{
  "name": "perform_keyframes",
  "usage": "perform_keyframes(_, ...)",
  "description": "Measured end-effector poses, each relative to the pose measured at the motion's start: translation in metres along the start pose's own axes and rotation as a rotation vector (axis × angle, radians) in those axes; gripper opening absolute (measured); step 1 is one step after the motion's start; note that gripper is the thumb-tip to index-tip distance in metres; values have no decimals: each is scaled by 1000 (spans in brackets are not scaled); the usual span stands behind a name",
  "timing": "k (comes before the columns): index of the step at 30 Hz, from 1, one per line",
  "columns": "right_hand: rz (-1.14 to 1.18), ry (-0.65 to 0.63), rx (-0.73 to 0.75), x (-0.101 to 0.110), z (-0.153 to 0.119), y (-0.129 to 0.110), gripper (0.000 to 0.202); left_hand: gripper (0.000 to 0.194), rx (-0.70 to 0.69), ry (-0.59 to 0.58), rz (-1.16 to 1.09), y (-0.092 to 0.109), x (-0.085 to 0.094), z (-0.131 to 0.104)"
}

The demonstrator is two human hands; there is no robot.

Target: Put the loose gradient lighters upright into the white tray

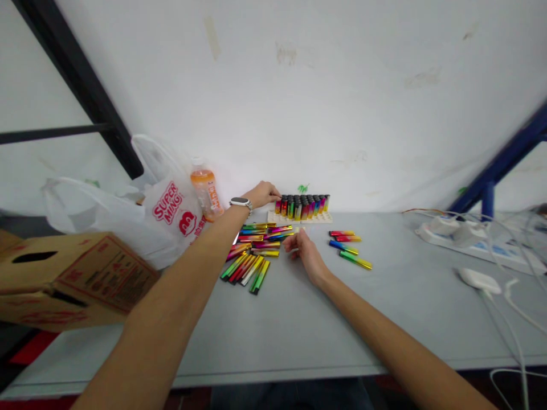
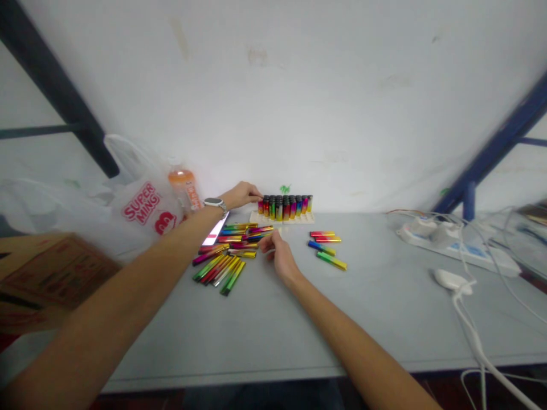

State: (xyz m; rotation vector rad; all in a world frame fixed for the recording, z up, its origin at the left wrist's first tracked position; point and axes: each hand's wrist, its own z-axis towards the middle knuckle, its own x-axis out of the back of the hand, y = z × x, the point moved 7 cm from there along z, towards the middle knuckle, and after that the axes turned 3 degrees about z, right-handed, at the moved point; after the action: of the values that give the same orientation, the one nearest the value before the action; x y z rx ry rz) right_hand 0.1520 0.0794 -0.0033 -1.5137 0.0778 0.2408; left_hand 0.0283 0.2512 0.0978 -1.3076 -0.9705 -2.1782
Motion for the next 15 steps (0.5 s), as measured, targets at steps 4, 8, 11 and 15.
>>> perform_keyframes(4, -11, 2, 24, 0, 0, -2, 67, 21, -14, 149, 41, 3, -3, -18)
perform_keyframes(8, -24, 45, 48, 3, 0, -5, 57, 23, -21, 227, 59, 5, -6, -36)
perform_keyframes(11, -164, 52, 119, 6, 2, -11, 37, 33, -29, 213, 151, 9, -8, -43)
perform_keyframes(15, -565, 27, 358, 6, 11, -32, 19, 52, 6, 159, 255, 12, -11, -53)
